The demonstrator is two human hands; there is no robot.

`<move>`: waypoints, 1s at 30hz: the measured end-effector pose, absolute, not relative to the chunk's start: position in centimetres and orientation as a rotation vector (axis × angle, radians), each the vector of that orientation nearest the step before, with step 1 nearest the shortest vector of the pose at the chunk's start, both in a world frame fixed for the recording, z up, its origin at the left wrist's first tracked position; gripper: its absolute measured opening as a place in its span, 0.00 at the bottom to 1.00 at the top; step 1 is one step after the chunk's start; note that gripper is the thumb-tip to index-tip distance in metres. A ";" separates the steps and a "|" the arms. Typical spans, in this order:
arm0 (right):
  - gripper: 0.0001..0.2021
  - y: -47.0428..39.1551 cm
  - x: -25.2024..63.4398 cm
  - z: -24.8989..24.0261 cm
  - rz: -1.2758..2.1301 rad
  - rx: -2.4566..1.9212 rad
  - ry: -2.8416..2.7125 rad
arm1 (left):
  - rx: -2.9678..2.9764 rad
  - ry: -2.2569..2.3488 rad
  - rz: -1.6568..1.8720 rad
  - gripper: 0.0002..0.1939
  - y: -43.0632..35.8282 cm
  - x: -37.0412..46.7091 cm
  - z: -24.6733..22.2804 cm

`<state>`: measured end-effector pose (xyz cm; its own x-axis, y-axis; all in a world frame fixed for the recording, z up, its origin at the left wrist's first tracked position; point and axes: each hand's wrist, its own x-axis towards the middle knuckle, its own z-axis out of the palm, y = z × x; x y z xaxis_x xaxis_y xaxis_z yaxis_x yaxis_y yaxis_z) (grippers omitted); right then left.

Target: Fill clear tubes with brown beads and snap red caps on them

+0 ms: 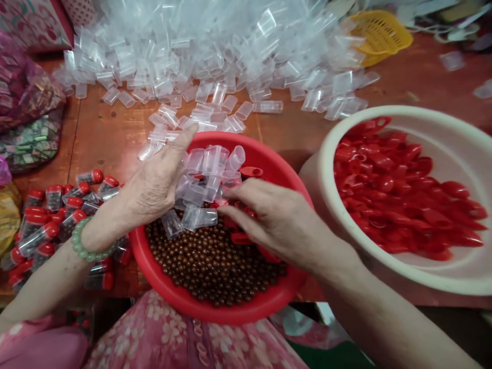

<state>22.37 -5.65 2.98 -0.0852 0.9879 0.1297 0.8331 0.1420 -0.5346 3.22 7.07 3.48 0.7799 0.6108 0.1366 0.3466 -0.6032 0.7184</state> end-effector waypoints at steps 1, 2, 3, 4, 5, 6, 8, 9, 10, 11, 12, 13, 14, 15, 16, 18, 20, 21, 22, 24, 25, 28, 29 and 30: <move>0.07 -6.0 21.9 2.9 0.578 -1.674 -1.981 | 2.200 0.757 0.506 0.31 6.5 2.9 3.7; 0.05 -6.2 21.5 2.7 0.695 -1.624 -1.950 | 2.103 0.792 0.520 0.31 5.8 2.7 3.9; 0.06 -6.3 21.2 2.5 0.790 -1.588 -1.880 | 1.975 0.801 0.520 0.31 5.2 2.4 4.0; 0.09 -6.3 20.9 2.4 0.857 -1.558 -1.792 | 1.828 0.785 0.499 0.31 4.6 2.2 4.1; 0.14 -6.3 20.8 2.3 0.895 -1.526 -1.708 | 1.675 0.752 0.460 0.31 4.0 2.0 4.0; 0.19 -6.4 20.7 2.3 0.918 -1.495 -1.652 | 1.526 0.719 0.415 0.32 3.4 1.8 3.9; 0.23 -6.5 20.7 2.3 0.965 -1.430 -1.624 | 1.286 0.671 0.348 0.35 2.4 1.6 3.7; 0.22 -6.7 20.8 2.3 0.994 -1.395 -1.629 | 1.196 0.662 0.335 0.36 2.0 1.5 3.5; 0.21 -6.9 20.9 2.3 1.022 -1.363 -1.628 | 1.120 0.665 0.333 0.37 1.7 1.4 3.3; 0.19 -7.1 21.0 2.3 1.043 -1.333 -1.618 | 1.052 0.668 0.331 0.36 1.4 1.3 3.1; 0.18 -7.2 21.1 2.2 1.054 -1.306 -1.601 | 0.988 0.664 0.324 0.35 1.1 1.3 2.9; 0.18 -7.4 21.1 2.1 1.061 -1.280 -1.585 | 0.931 0.653 0.311 0.34 0.8 1.3 2.7; 0.18 -7.5 21.1 1.9 1.072 -1.251 -1.576 | 0.880 0.638 0.298 0.33 0.5 1.3 2.5; 0.19 -7.6 21.1 1.8 1.094 -1.220 -1.571 | 0.837 0.613 0.291 0.34 0.2 1.4 2.3; 0.20 -7.7 21.1 1.6 1.118 -1.187 -1.564 | 0.804 0.583 0.289 0.35 -0.1 1.5 2.1; 0.21 -7.7 20.9 1.3 1.152 -1.113 -1.538 | 0.775 0.536 0.292 0.37 -0.5 1.8 1.7; 0.20 -7.8 20.8 1.1 1.170 -1.036 -1.483 | 0.822 0.533 0.278 0.36 -0.8 1.9 1.6; 0.20 -7.9 20.8 1.1 1.181 -1.006 -1.452 | 0.883 0.555 0.277 0.35 -0.9 1.9 1.6; 0.19 -8.0 20.8 1.1 1.197 -1.000 -1.426 | 0.972 0.591 0.287 0.35 -0.9 1.8 1.6; 0.17 -8.2 20.8 1.1 1.245 -1.084 -1.381 | 1.215 0.695 0.347 0.33 -0.7 1.4 1.7; 0.18 -8.3 20.8 1.0 1.283 -1.152 -1.351 | 1.354 0.754 0.394 0.31 -0.5 1.1 1.7; 0.21 -8.3 20.7 0.5 1.428 -1.289 -1.272 | 1.719 0.892 0.525 0.21 0.2 -0.1 1.5; 0.21 -8.2 20.7 0.3 1.463 -1.309 -1.289 | 1.802 0.915 0.561 0.19 0.4 -0.4 1.4; 0.19 -8.1 20.7 0.2 1.484 -1.336 -1.348 | 1.871 0.921 0.591 0.17 0.6 -0.7 1.2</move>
<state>20.73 -8.07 0.16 -0.2073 0.9530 -0.2211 0.1290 -0.1974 -0.9718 -0.74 0.59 1.23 0.6017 0.7986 0.0159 0.3475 -0.2796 0.8950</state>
